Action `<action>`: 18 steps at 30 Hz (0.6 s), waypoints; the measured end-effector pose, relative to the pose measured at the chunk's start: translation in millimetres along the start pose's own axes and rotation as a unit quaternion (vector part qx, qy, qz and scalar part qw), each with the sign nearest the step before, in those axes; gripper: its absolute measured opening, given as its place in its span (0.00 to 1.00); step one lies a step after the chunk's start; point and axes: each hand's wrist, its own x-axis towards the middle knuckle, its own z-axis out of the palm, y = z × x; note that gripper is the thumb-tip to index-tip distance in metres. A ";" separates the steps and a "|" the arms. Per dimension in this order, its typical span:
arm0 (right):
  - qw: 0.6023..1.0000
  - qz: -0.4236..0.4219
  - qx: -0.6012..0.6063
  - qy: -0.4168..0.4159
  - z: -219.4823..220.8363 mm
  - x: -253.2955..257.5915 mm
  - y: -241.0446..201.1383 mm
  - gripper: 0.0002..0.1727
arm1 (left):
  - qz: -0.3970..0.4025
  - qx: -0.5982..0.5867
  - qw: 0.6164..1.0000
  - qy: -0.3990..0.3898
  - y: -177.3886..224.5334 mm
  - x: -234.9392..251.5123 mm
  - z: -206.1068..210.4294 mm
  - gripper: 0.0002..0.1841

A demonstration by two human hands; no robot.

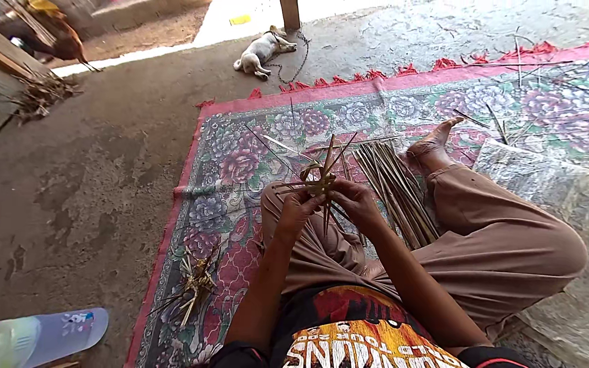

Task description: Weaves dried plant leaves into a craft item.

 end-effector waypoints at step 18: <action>0.995 -0.092 -0.031 0.012 63.9 7.9 21.7 0.10 | -0.050 -0.081 0.994 0.053 -18.1 -10.9 -51.1 0.10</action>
